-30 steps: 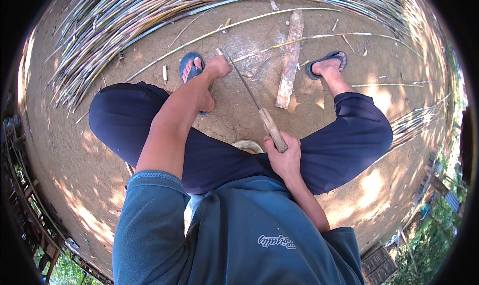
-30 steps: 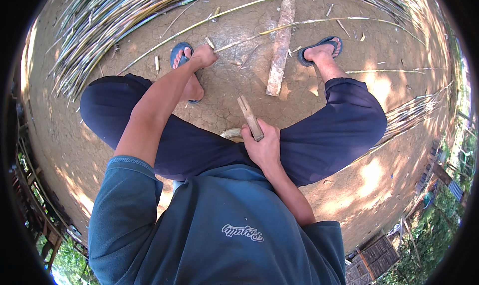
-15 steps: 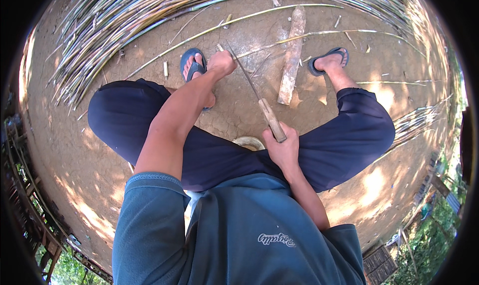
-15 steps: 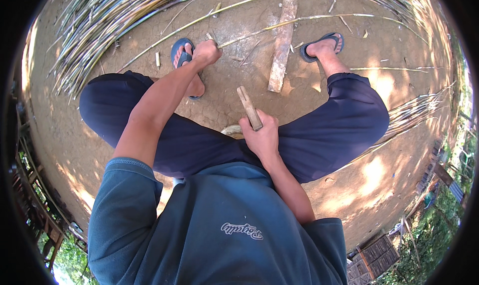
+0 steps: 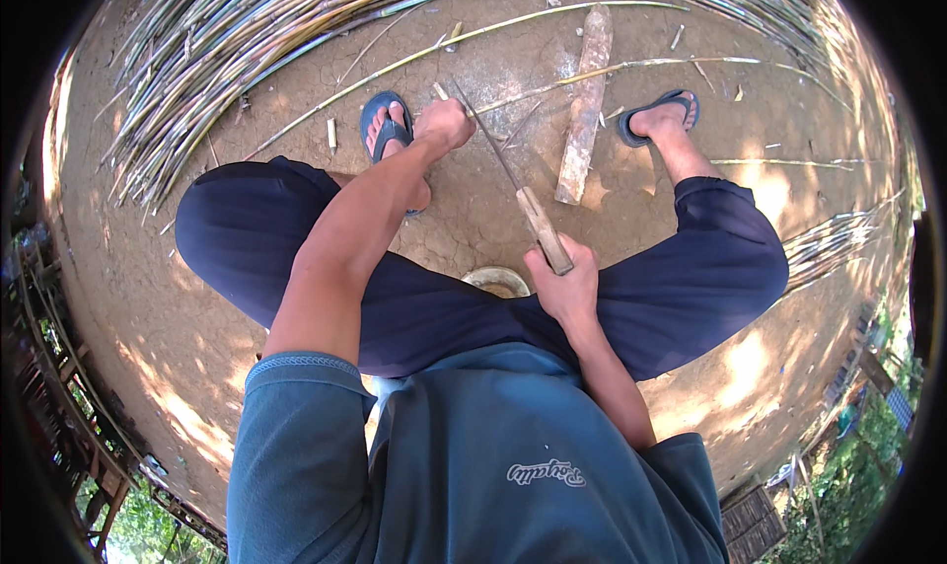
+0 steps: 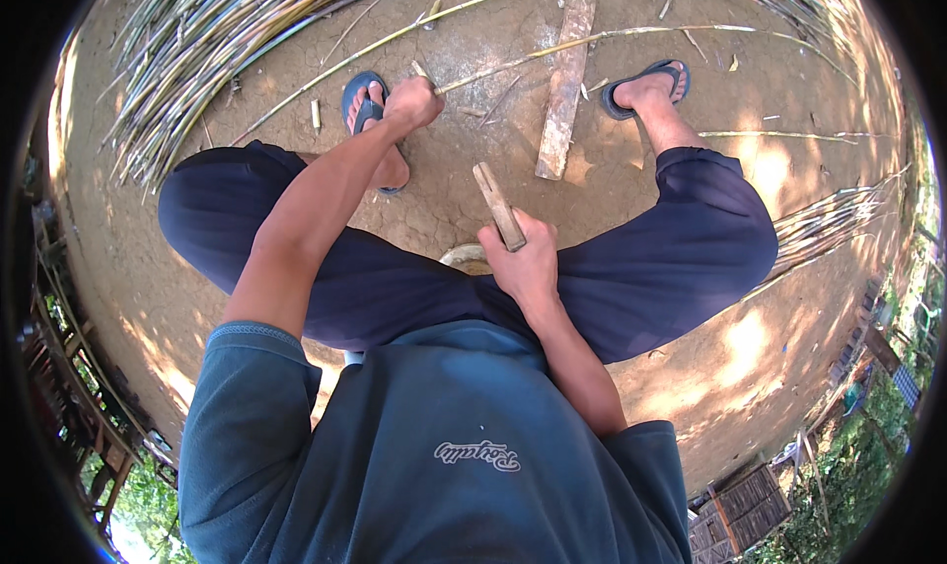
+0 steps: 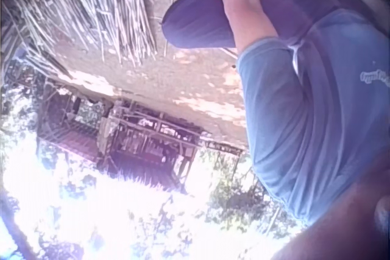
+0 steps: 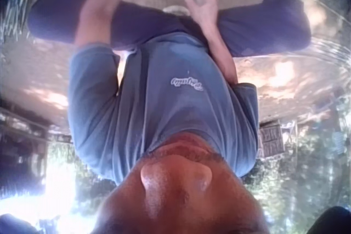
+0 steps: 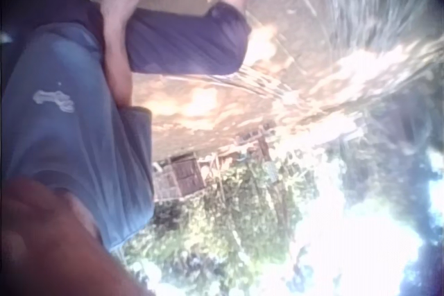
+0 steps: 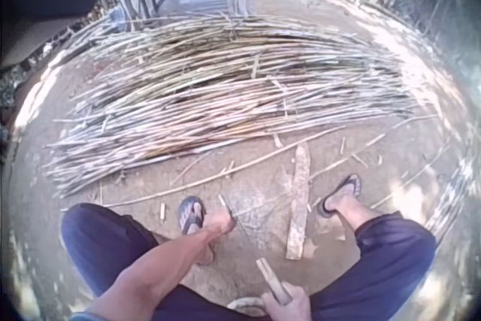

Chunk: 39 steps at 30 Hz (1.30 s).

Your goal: The person sits on the ground and uses a hand saw to cut long bamboo poles into shorter segments. They repeatedly pick up a pole, position it on a wooden block, and saw through it, then place the cut pieces aside.

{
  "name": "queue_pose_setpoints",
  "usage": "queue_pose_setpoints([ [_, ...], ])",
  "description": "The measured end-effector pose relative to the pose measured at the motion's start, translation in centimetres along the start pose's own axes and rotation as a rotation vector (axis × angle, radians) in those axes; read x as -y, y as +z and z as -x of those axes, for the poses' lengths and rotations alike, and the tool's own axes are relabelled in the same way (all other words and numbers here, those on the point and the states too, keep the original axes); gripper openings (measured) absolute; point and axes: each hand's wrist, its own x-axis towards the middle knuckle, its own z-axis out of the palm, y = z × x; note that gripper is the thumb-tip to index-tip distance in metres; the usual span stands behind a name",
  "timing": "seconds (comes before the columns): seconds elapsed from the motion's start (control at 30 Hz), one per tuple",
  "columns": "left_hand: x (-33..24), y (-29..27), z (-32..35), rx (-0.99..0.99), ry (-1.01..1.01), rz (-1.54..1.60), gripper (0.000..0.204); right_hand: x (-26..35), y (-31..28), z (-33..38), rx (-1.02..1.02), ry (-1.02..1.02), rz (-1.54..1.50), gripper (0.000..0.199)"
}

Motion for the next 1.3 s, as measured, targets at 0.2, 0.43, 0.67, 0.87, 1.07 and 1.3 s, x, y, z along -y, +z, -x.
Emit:
queue_pose_setpoints([
  [0.2,0.1,-0.1,-0.3,0.015,-0.021,0.000,0.036,-0.2,0.0,-1.4,0.007,-0.004,-0.053,0.018],
  [0.43,0.5,1.5,-0.8,-0.028,-0.023,-0.026,0.033,-0.3,0.1,-0.7,0.000,-0.011,-0.032,0.017],
  [0.67,0.7,1.2,-0.5,-0.005,0.001,-0.018,0.032,-0.5,0.1,-0.4,0.005,-0.037,-0.028,0.016],
  [0.87,-0.4,0.8,0.0,0.009,-0.021,-0.020,0.033,-0.3,0.7,-2.4,-0.022,-0.064,-0.062,0.022],
  [1.07,0.6,0.0,-0.4,-0.025,-0.005,-0.045,0.032,0.0,-0.4,0.1,0.001,-0.032,0.019,0.018],
  [1.3,-0.1,0.8,-0.1,-0.007,0.012,-0.024,0.033,0.1,1.0,-3.8,0.009,-0.066,-0.037,0.019],
])
